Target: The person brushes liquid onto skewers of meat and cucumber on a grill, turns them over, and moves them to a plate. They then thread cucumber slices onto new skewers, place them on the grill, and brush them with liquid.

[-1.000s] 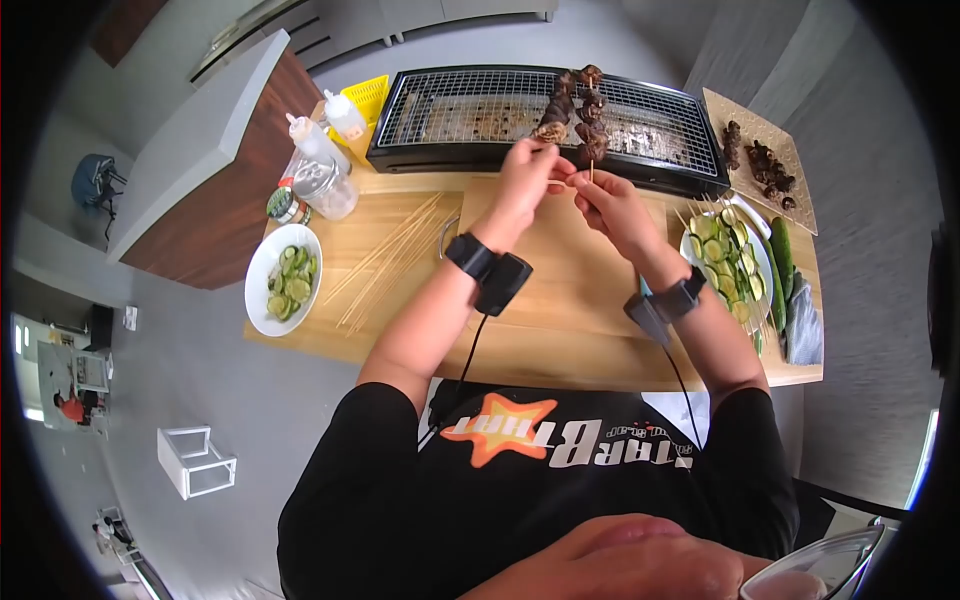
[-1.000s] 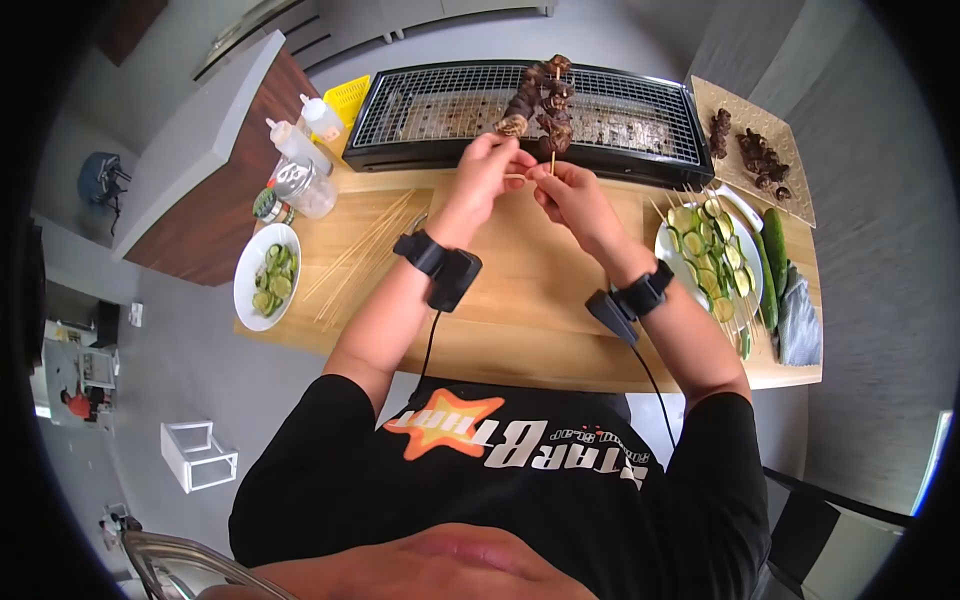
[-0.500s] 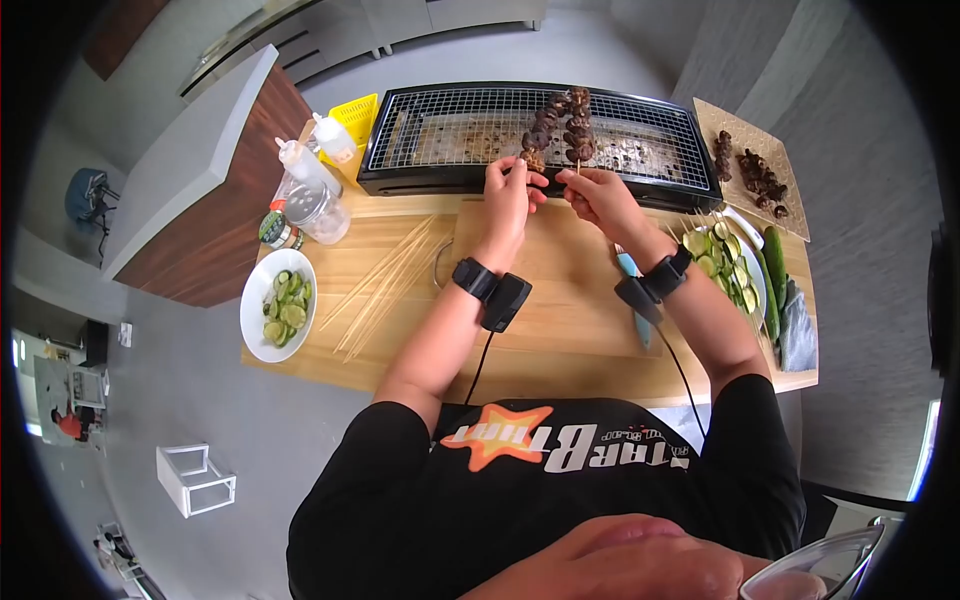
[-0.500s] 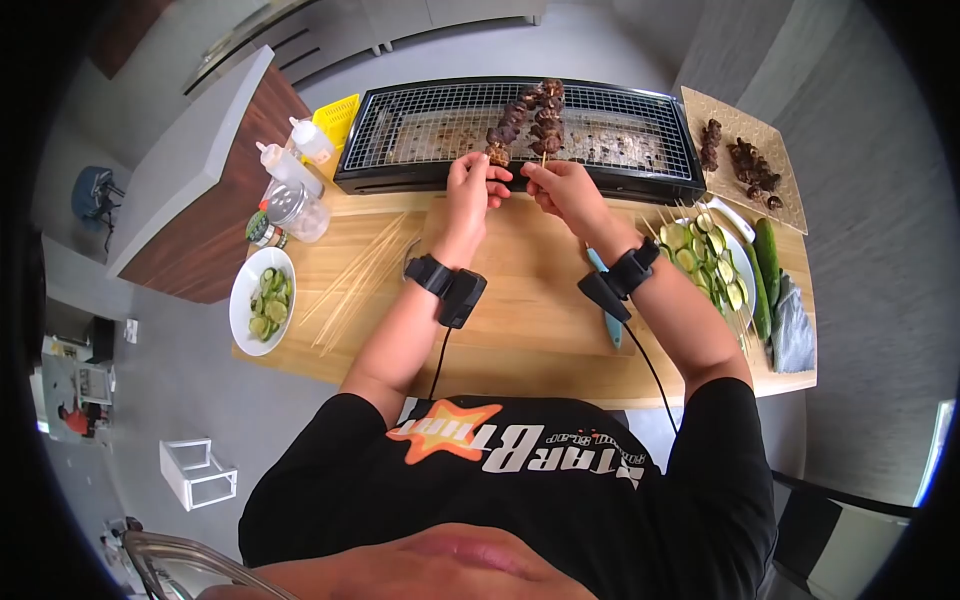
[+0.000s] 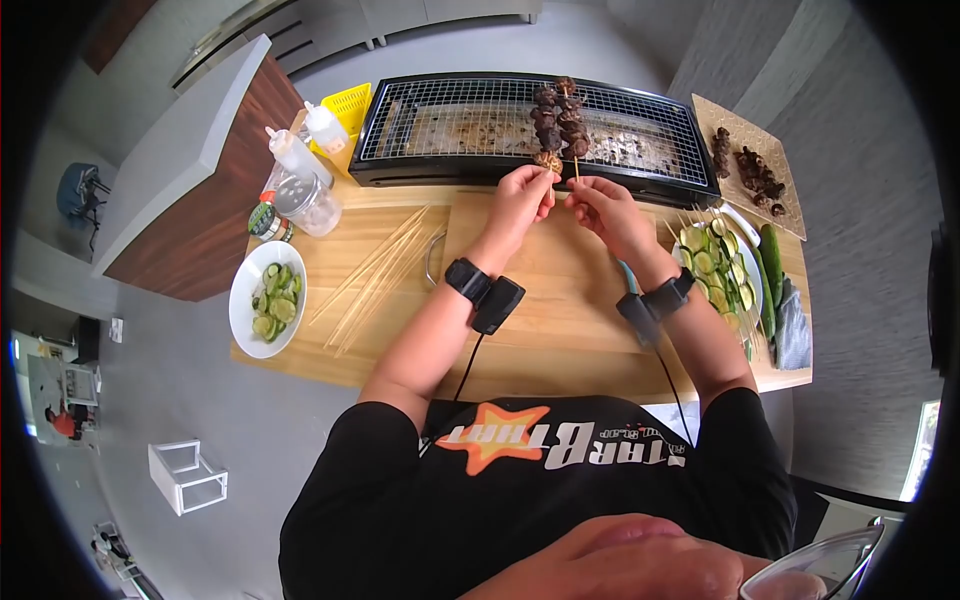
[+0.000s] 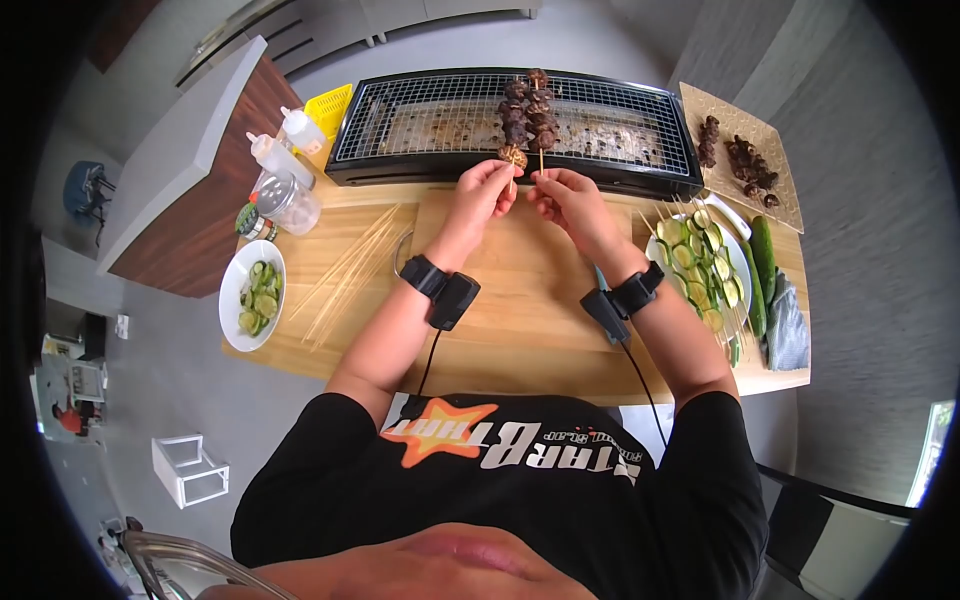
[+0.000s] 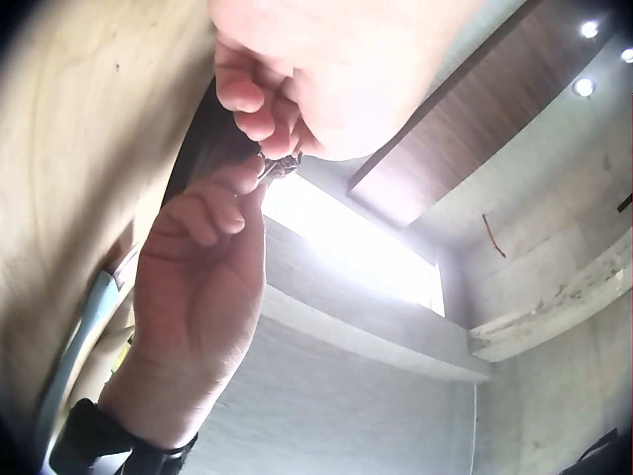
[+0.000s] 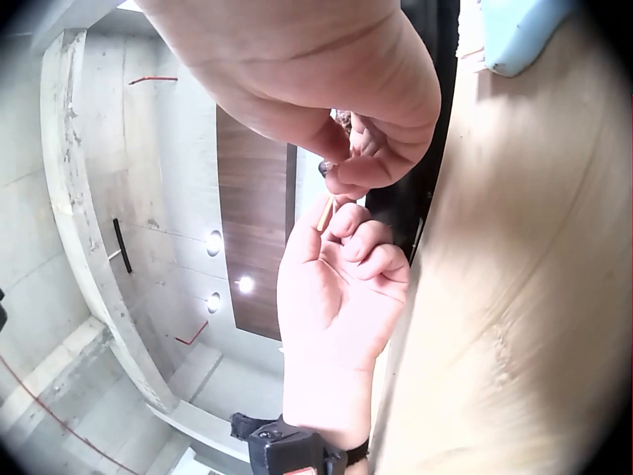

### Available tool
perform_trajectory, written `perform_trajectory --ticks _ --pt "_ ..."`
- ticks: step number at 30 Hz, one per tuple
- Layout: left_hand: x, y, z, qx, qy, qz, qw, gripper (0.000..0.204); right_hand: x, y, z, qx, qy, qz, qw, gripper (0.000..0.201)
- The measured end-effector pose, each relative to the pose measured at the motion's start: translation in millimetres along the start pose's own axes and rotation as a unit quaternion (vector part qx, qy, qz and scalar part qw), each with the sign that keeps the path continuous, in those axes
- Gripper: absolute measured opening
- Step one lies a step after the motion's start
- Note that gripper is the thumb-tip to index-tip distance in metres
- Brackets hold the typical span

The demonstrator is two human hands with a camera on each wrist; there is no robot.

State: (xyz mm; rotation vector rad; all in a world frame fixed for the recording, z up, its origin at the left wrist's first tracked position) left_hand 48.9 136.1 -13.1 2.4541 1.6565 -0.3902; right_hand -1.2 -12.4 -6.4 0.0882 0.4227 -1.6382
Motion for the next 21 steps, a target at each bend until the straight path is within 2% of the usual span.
perform_trajectory --ticks 5,8,12,18,21 --pt "0 1 1 -0.035 0.016 -0.018 0.999 0.018 0 -3 -8 0.019 0.014 -0.013 1.0 0.015" --pt "7 9 3 -0.134 0.08 -0.068 0.985 0.018 -9 -13 -10 0.038 0.036 -0.022 0.998 0.014" --pt "17 12 3 -0.167 0.108 -0.113 0.974 0.018 -16 -34 -13 0.064 0.04 -0.02 0.997 0.014" --pt "30 14 2 -0.085 0.014 -0.123 0.989 0.022 -17 -51 -21 0.068 0.026 -0.031 0.997 0.014" --pt "34 11 -4 -0.071 -0.017 -0.122 0.99 0.024 -16 -53 -28 0.064 0.031 -0.017 0.997 0.015"
Point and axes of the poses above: each hand's wrist, its own y-axis towards the middle knuckle, its own x-axis out of the back of the hand, z = x × y, the point moved 4 cm from there along y, towards the middle knuckle, and after that the axes turned 6 degrees about -z, right-handed, at the moved point
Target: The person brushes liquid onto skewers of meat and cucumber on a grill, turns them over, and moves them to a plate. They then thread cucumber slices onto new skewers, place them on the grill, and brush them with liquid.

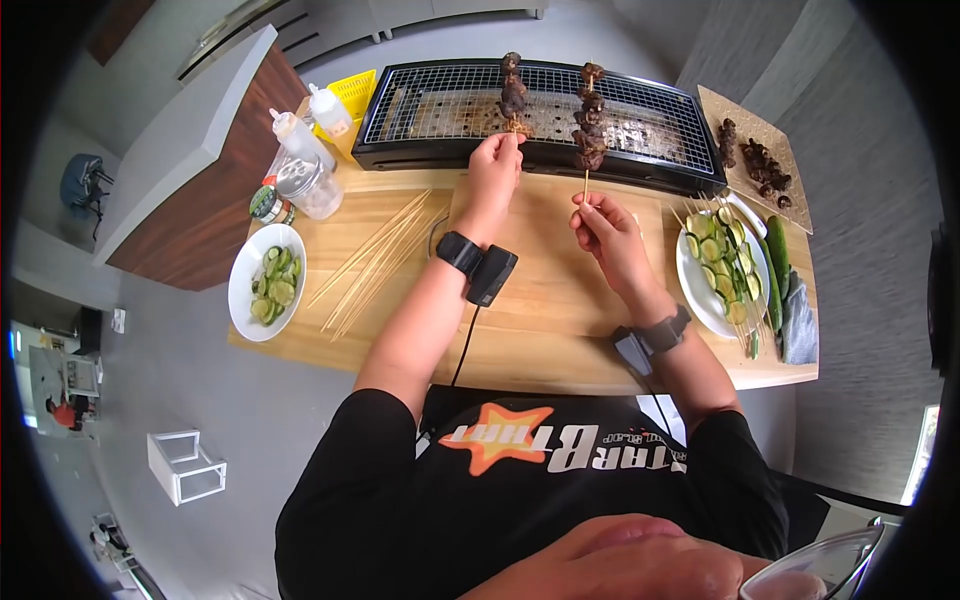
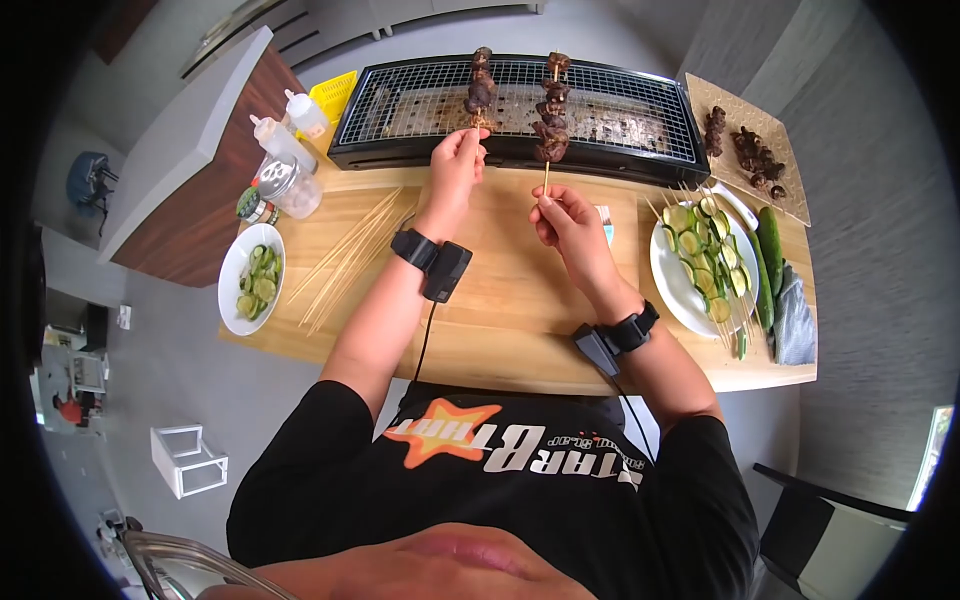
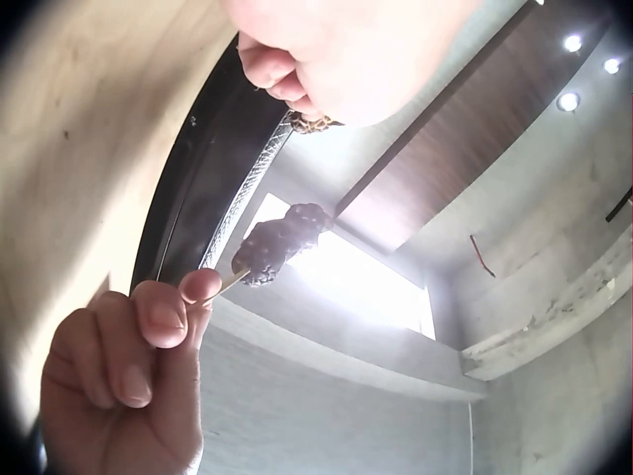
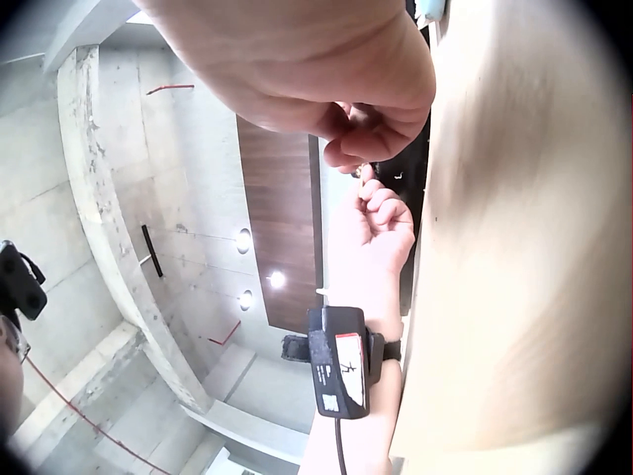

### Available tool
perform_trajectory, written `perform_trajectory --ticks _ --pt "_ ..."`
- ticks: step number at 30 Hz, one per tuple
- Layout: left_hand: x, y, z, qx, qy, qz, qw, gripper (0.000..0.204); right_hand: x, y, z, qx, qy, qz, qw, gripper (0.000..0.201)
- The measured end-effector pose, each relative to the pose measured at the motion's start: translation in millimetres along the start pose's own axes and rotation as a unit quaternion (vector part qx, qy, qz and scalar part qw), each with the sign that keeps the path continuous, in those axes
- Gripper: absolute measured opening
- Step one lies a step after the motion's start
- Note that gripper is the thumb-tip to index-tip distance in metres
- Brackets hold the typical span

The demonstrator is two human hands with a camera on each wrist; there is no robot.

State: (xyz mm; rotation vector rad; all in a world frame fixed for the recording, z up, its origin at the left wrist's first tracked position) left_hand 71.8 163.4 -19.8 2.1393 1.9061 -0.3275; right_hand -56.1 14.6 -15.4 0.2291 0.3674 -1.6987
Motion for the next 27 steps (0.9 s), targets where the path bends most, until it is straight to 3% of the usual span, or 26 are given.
perform_trajectory --ticks 1,4,6,11,12,15,16,19,24,27 --pt "0 0 -1 0.001 -0.003 0.0 1.0 0.025 0 -1 -1 -0.001 -0.005 0.002 1.0 0.015" --pt "8 4 1 -0.039 0.092 -0.1 0.99 0.026 -2 -4 -1 0.002 -0.02 0.006 1.0 0.015" --pt "10 4 -2 -0.083 0.074 -0.131 0.985 0.027 -2 -5 -2 0.009 -0.032 0.009 0.999 0.015" --pt "7 -12 -47 -0.212 0.083 -0.182 0.957 0.027 -7 -7 -1 0.043 -0.074 0.015 0.996 0.013" --pt "8 -12 -52 -0.23 0.124 -0.173 0.95 0.029 -9 -7 -1 0.048 -0.079 0.016 0.996 0.013" --pt "5 -11 -66 -0.276 0.062 -0.088 0.955 0.04 -9 -5 -8 0.045 -0.105 0.045 0.992 0.013" --pt "-2 -21 -80 -0.267 0.072 -0.063 0.959 0.052 -9 -5 -10 0.037 -0.117 0.056 0.991 0.013" --pt "-1 -18 -88 -0.299 0.03 -0.062 0.952 0.054 -11 -8 -16 0.015 -0.156 0.087 0.984 0.014" --pt "13 -8 -76 -0.189 -0.004 -0.04 0.981 0.044 -13 -12 -13 0.017 -0.235 0.113 0.965 0.014" --pt "10 -8 -71 -0.175 0.014 -0.014 0.984 0.042 -13 -11 -12 0.019 -0.216 0.105 0.97 0.014"
Point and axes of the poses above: each hand's wrist, its own y-axis towards the middle knuckle, its own x-axis out of the back of the hand, z = x × y, the point moved 4 cm from there along y, towards the middle knuckle, and after that the axes turned 6 degrees about -z, right-handed, at the moved point
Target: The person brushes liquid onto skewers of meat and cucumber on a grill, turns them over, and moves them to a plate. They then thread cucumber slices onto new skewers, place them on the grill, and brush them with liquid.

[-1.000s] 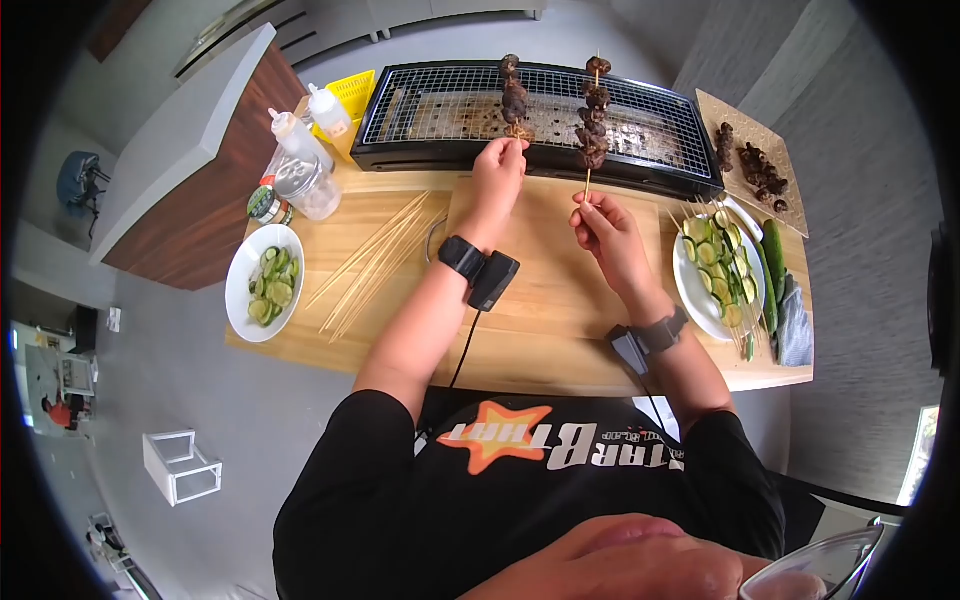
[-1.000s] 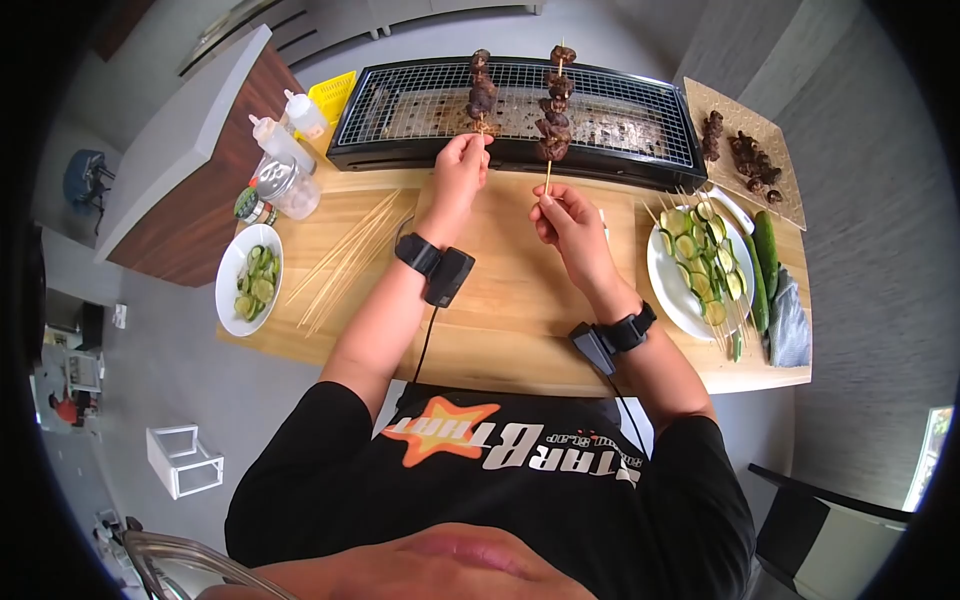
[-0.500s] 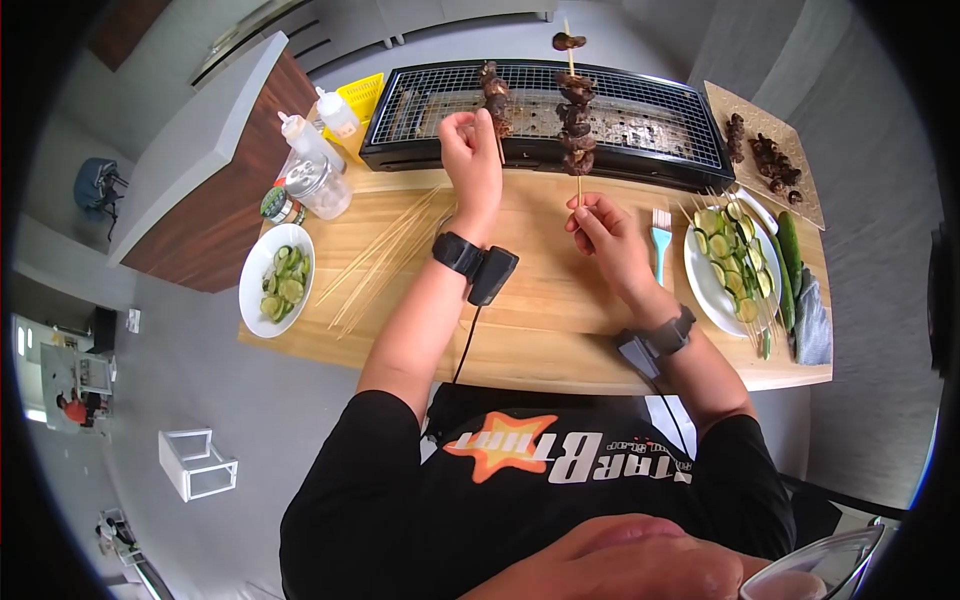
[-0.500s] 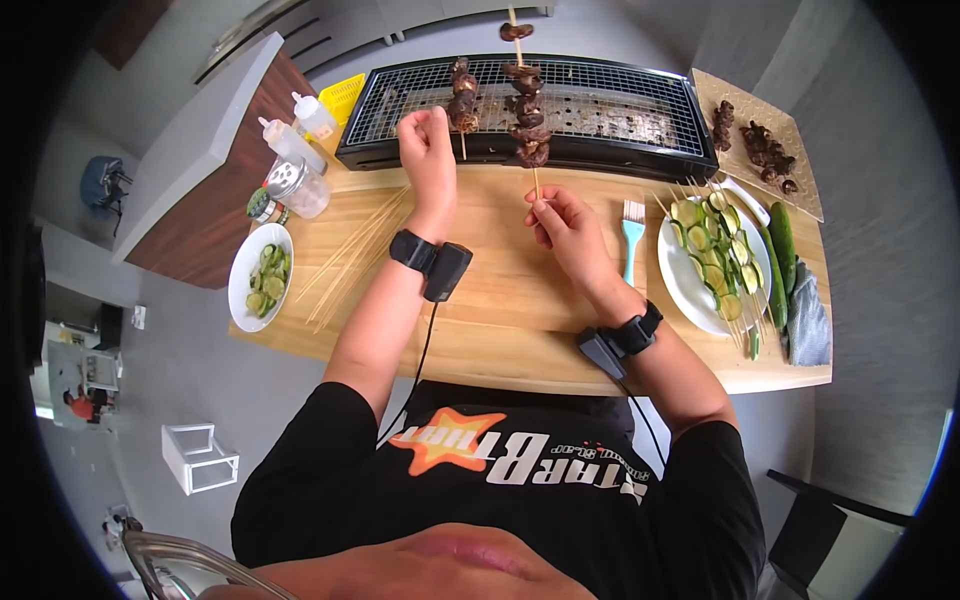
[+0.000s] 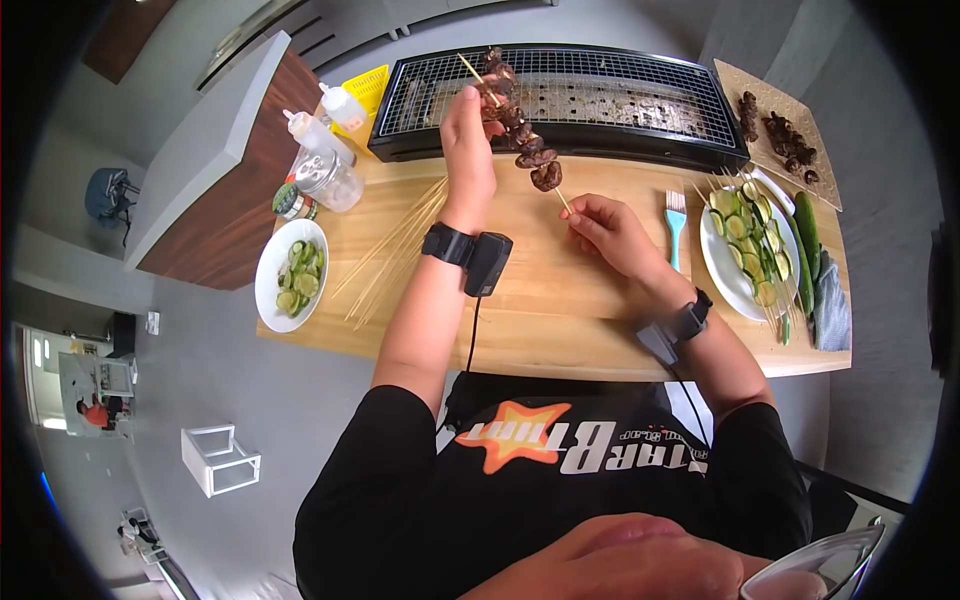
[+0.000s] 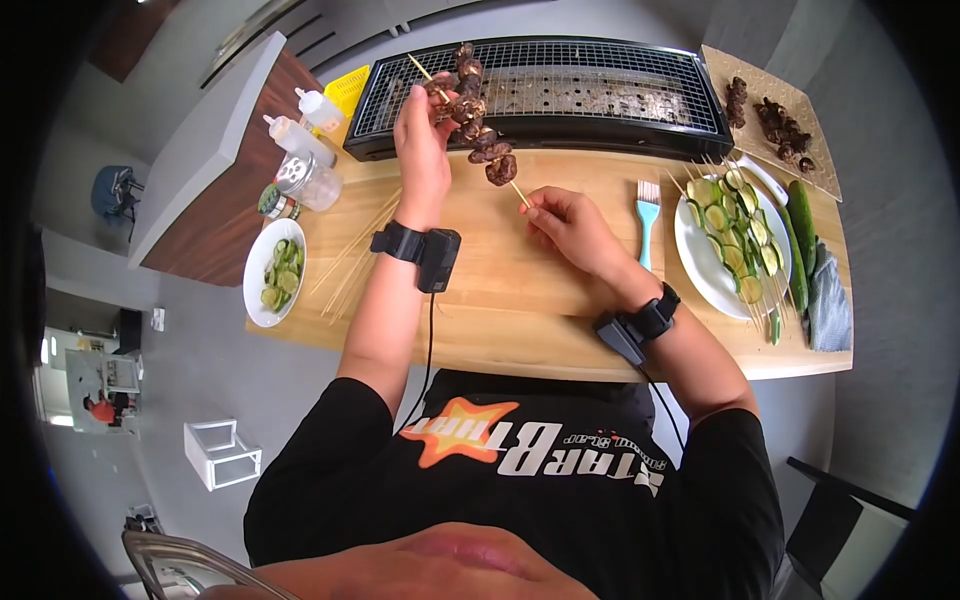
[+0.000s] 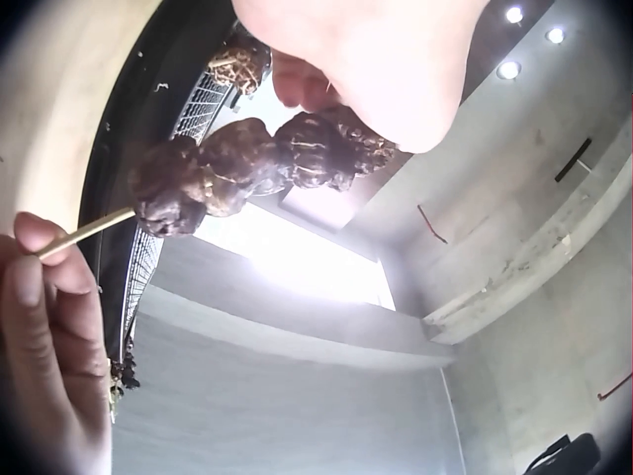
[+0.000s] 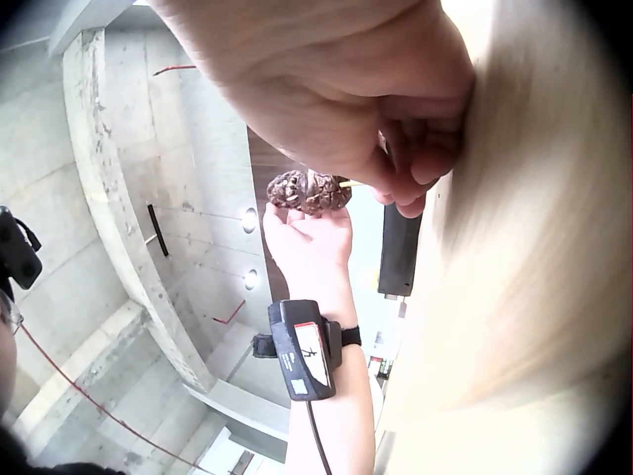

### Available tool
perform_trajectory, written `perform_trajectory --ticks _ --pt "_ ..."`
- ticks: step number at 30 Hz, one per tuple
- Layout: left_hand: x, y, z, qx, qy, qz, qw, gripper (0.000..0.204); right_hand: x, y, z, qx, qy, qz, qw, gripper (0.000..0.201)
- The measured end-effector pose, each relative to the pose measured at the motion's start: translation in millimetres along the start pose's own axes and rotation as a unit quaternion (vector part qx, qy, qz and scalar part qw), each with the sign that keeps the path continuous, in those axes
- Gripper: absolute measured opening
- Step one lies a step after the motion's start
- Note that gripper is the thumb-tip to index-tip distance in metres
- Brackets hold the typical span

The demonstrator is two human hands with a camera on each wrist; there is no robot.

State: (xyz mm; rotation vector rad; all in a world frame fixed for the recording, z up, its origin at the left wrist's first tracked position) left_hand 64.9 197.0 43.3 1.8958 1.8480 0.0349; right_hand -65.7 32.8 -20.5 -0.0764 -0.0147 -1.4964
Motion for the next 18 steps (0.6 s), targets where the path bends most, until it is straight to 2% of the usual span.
perform_trajectory --ticks 5,14,17,18 --pt "-15 -9 9 0.037 -0.061 0.018 0.997 0.034 0 0 1 -0.002 0.014 -0.002 1.0 0.013" --pt "-13 -6 16 -0.018 -0.001 0.02 1.0 0.036 -1 -1 4 -0.009 0.021 0.009 1.0 0.012" --pt "-21 -11 11 0.017 -0.065 0.063 0.996 0.039 0 0 3 -0.011 0.05 0.002 0.999 0.013" --pt "-22 -11 14 0.007 -0.054 0.068 0.996 0.04 1 1 4 -0.011 0.065 -0.002 0.998 0.013"
Point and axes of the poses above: each hand's wrist, its own y-axis towards the middle knuckle, its own x-axis out of the back of the hand, z = x × y, the point moved 4 cm from there along y, towards the middle knuckle, and after that the axes turned 6 degrees about -z, right-handed, at the moved point
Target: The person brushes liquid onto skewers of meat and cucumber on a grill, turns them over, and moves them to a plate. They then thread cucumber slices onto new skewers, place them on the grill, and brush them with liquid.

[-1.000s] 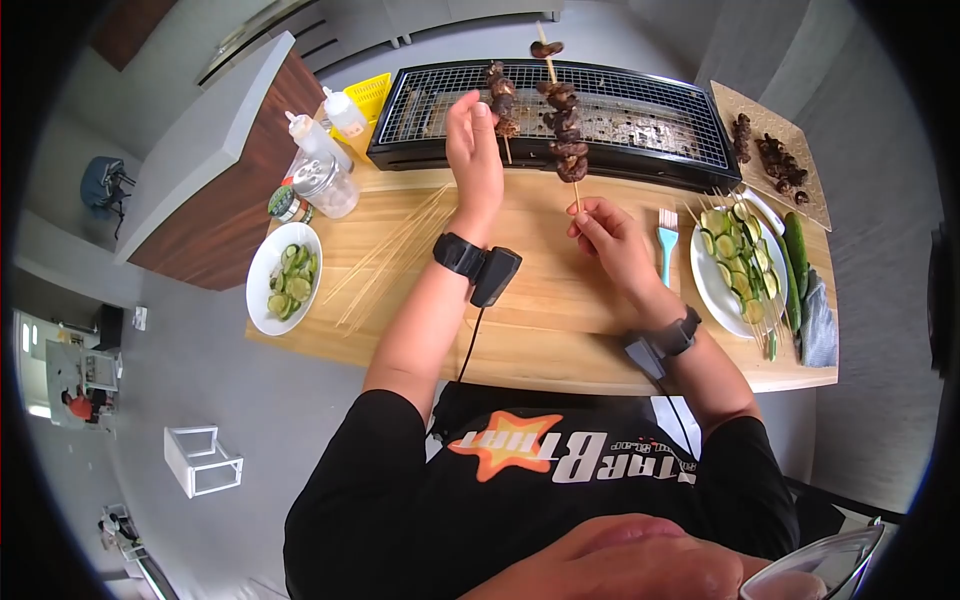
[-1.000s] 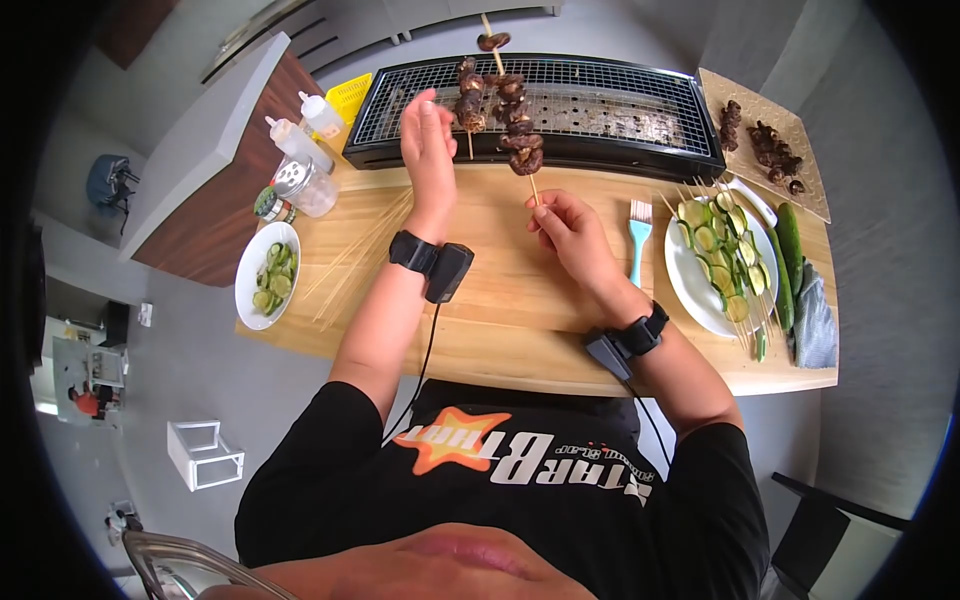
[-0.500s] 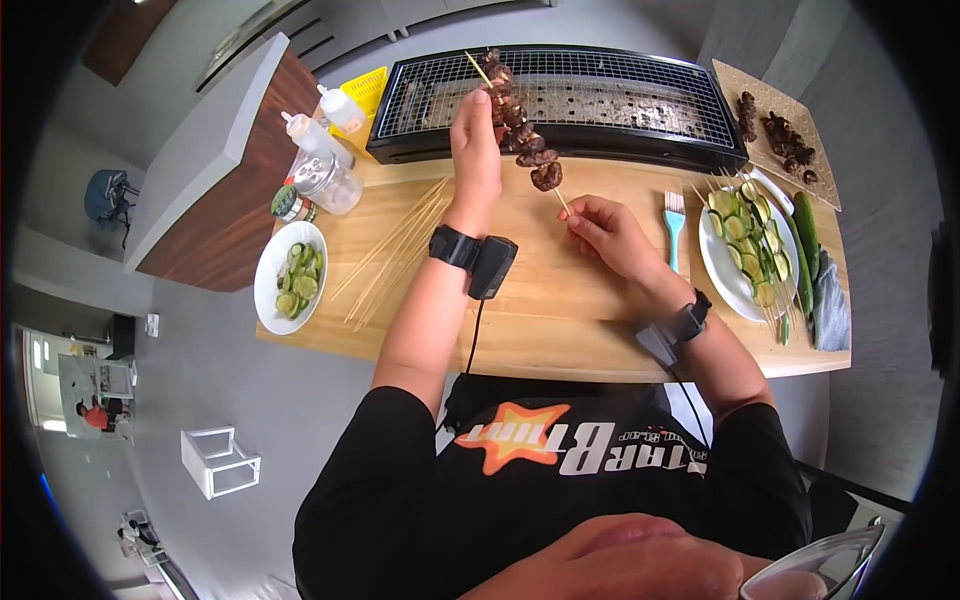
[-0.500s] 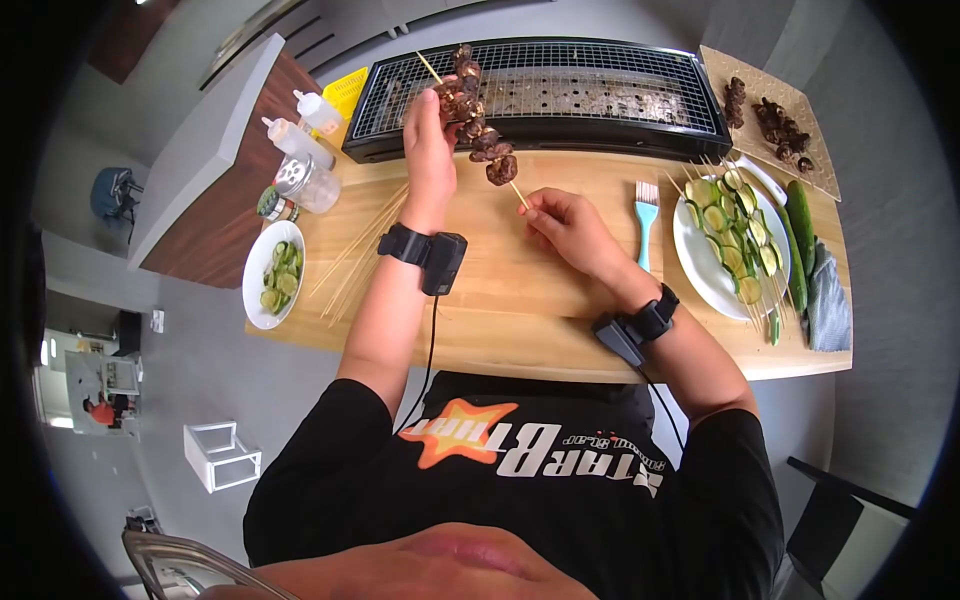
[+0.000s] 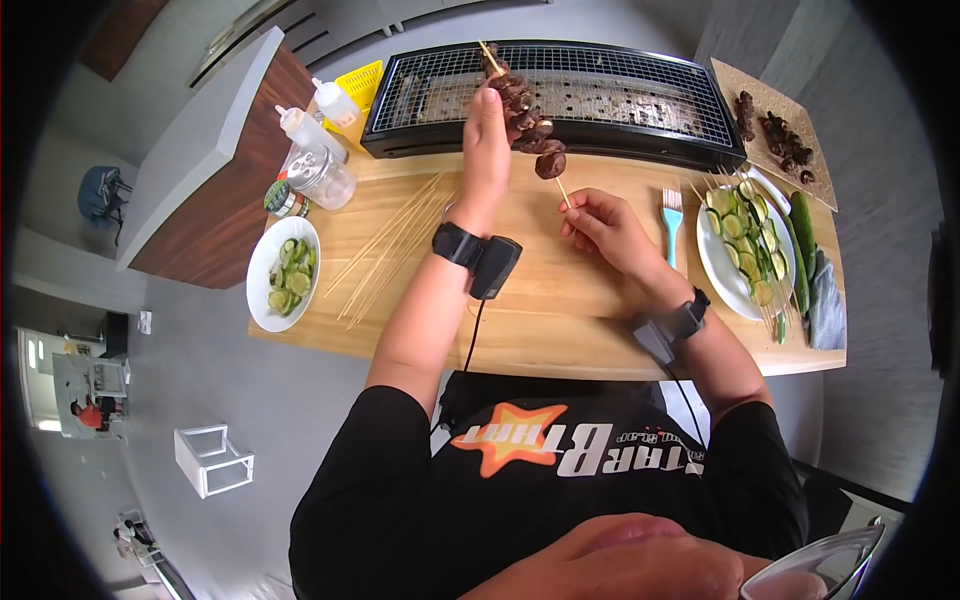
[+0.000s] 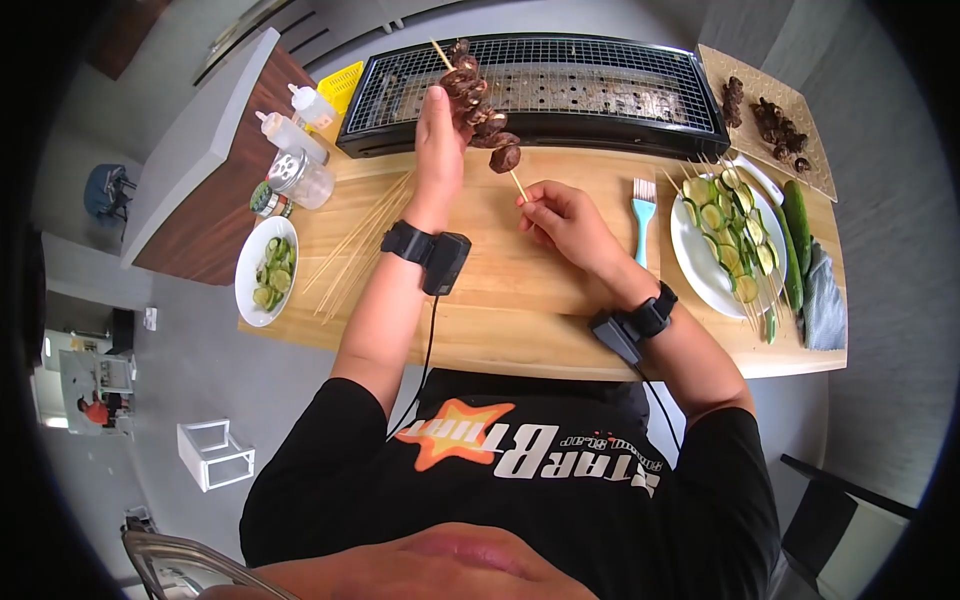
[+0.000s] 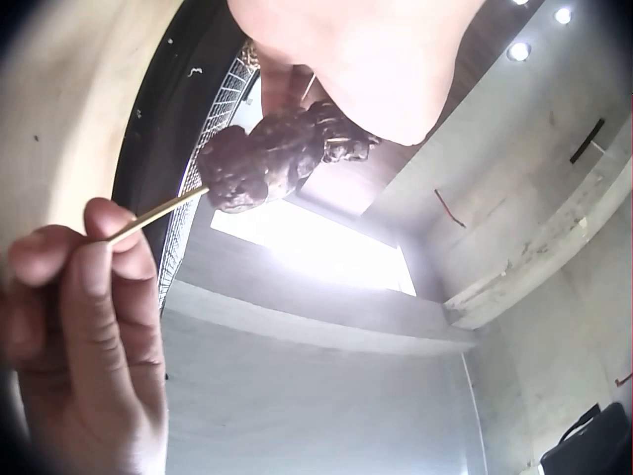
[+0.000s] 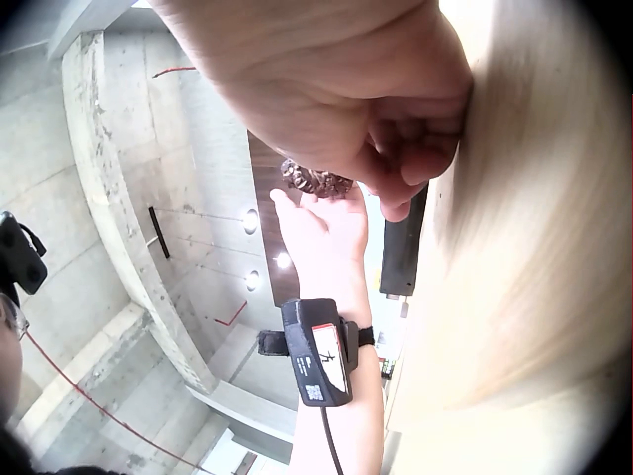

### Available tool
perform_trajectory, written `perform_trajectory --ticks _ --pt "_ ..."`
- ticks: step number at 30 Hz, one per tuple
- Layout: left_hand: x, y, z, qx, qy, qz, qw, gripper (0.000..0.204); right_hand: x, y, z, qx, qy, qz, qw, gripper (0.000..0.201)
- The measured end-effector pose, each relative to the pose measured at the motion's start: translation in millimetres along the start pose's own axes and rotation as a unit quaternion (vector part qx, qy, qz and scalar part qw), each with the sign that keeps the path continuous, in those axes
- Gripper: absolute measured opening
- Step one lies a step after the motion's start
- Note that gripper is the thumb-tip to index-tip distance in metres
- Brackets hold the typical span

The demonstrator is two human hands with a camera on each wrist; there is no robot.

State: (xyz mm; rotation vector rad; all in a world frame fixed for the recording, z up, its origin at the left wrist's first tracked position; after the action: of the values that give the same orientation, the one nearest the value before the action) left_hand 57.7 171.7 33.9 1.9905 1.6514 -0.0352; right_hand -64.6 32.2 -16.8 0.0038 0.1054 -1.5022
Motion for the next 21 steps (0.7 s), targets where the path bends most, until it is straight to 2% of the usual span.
perform_trajectory --ticks 3,4,6,7,10,11,17,20,21 --pt "-10 -6 9 -0.032 0.067 0.001 0.997 0.047 4 1 1 0.006 0.012 -0.037 0.999 0.014" --pt "-9 -9 20 -0.071 0.116 -0.04 0.99 0.048 4 0 3 0.002 0.013 -0.045 0.999 0.014" --pt "-18 -20 14 -0.082 0.178 -0.039 0.98 0.047 4 0 8 -0.003 0.013 -0.063 0.998 0.014" --pt "-23 -25 8 -0.106 0.164 -0.052 0.979 0.039 3 0 11 -0.01 0.026 -0.069 0.997 0.014" --pt "-20 -27 13 -0.028 0.218 -0.032 0.975 0.029 3 3 19 -0.031 0.054 -0.076 0.995 0.014" --pt "-17 -26 17 -0.025 0.22 -0.049 0.974 0.021 3 7 21 -0.038 0.062 -0.072 0.995 0.013" --pt "-2 -17 24 -0.109 0.26 -0.105 0.954 0.022 5 49 24 -0.046 0.103 -0.049 0.992 0.013" --pt "-4 -20 21 -0.037 0.204 -0.095 0.974 0.021 2 72 18 -0.039 0.126 -0.053 0.99 0.012" --pt "-4 -20 20 -0.042 0.205 -0.092 0.974 0.02 0 79 16 -0.037 0.13 -0.057 0.989 0.011"
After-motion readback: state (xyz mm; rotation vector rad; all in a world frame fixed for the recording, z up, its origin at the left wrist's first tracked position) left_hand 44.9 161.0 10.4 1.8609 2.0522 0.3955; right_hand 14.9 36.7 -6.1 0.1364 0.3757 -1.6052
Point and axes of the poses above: each hand's wrist, its own y-axis towards the middle knuckle, its own x-axis out of the back of the hand, z = x × y, the point moved 4 cm from there along y, towards the middle knuckle, and after that the axes turned 6 degrees about -z, right-handed, at the moved point
